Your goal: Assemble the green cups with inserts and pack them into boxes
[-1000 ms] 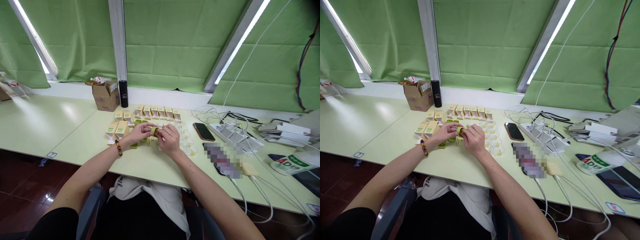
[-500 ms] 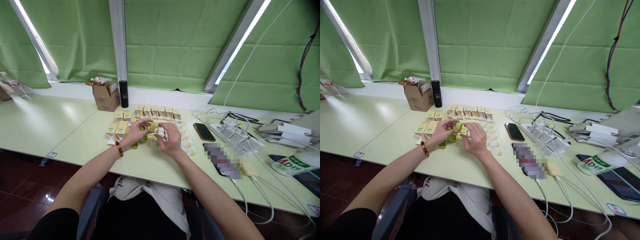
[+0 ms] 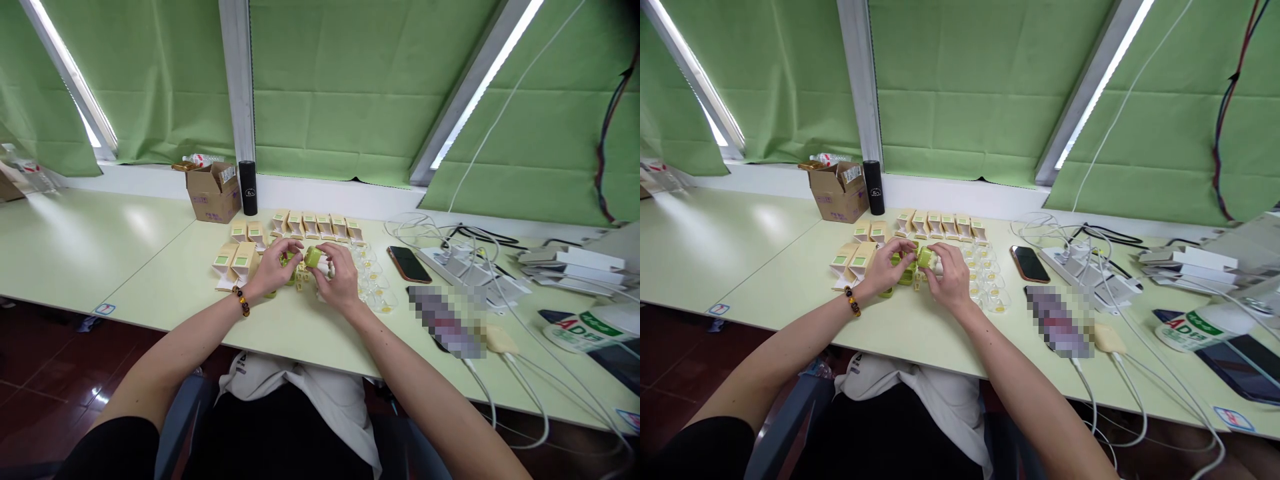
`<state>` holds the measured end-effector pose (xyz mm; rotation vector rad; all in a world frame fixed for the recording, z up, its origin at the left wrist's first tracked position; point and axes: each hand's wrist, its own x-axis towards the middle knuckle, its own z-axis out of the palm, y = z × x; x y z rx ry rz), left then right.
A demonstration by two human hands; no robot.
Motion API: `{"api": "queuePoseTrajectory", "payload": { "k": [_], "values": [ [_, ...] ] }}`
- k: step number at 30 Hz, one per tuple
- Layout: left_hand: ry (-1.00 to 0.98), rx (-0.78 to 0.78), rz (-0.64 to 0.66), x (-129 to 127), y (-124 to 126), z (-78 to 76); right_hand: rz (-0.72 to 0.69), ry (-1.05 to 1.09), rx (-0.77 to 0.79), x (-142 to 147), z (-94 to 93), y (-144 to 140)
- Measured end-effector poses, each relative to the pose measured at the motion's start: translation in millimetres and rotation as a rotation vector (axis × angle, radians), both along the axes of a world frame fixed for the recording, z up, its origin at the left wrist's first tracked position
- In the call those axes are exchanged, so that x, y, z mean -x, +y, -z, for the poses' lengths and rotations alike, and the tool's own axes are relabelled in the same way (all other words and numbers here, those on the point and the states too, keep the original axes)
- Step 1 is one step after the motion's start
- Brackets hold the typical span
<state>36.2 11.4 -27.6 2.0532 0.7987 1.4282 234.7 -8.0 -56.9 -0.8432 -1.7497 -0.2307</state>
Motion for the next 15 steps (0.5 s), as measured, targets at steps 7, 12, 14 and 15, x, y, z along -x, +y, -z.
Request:
{"api": "queuePoseTrajectory", "payload": {
  "k": [7,12,14,15],
  "values": [
    [0.055,0.011,0.003,-2.2,0.8,0.5,-0.007,-0.013,0.013,-0.7,3.8,2.3],
    [0.055,0.042,-0.001,-4.1,1.7,0.7,0.004,-0.047,-0.01,-0.8,4.0,3.0],
    [0.05,0.051,0.0,-4.3,1.2,0.0,0.009,-0.053,-0.035,-0.6,3.5,3.3],
    [0.051,0.053,0.0,-4.4,0.9,-0.3,0.011,-0.055,-0.044,-0.4,3.1,3.4]
  ]
}}
